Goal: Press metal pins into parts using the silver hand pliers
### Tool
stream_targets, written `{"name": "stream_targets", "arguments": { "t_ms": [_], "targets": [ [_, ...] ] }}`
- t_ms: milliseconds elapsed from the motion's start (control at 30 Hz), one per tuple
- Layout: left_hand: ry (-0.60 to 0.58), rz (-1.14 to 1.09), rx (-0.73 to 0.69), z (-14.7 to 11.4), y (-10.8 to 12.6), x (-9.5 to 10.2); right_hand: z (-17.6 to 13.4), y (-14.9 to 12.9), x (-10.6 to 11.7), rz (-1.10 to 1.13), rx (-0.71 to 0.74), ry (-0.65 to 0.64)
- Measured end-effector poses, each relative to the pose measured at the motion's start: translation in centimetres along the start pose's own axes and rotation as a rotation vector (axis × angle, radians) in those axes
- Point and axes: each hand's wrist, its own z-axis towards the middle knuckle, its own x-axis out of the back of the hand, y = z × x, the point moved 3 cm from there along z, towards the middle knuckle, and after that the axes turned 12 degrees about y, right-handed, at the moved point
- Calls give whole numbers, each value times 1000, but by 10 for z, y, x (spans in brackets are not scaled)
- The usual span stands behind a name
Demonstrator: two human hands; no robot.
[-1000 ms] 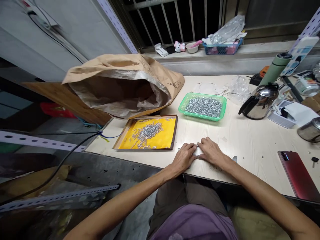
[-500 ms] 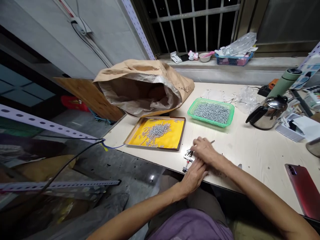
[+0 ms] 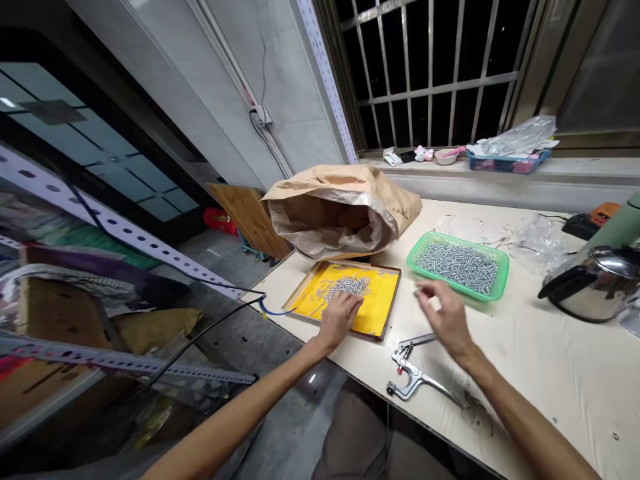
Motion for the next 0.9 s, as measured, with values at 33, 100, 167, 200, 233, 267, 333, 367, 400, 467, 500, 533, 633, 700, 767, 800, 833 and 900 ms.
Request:
{"name": "stream_targets", "arguments": {
  "t_ms": [33,100,167,200,233,267,333,367,400,467,500,533,633,700,767,800,833,900],
  "targets": [
    [-75,48,-9,12,-8,-10,15,11,9,-86,3,70],
    [-222,102,-81,28,-17,-28,36,35,24,-279,10,78],
    [-330,115,-195,35,-19,-43,42,54,34,-500,3,-30],
    [-368,115,-251,36,-19,-49,38,59,38,-588,-3,-91],
    [-396,113,-297,36,-20,-54,30,60,41,-642,-7,-151],
    [-414,106,-333,36,-21,-58,18,57,43,-653,-7,-212],
    [-421,79,-363,37,-25,-61,-14,42,42,-566,-9,-351],
    [-414,59,-354,39,-27,-61,-31,33,41,-508,-21,-417],
    [-402,33,-328,40,-28,-59,-49,23,40,-461,-35,-481],
    [-350,-40,-226,44,-26,-50,-80,6,38,-404,-60,-587],
    [-317,-86,-156,44,-23,-43,-93,0,37,-396,-66,-628],
    [-291,-139,-81,41,-17,-37,-104,-4,37,-396,-64,-657],
    [-355,-298,76,18,12,-18,-127,-7,35,-444,-36,-671],
    [-487,-337,58,-9,36,-8,-134,-6,33,-500,-4,-637],
    [-596,-287,-1,-34,55,-2,-136,-6,33,-540,29,-604],
    [-636,-246,-22,-44,61,0,-136,-6,32,-547,44,-596],
    [-667,-207,-34,-52,65,1,-136,-6,32,-550,55,-595],
    [-703,-159,-44,-61,67,1,-135,-7,32,-552,62,-602]
  ]
}}
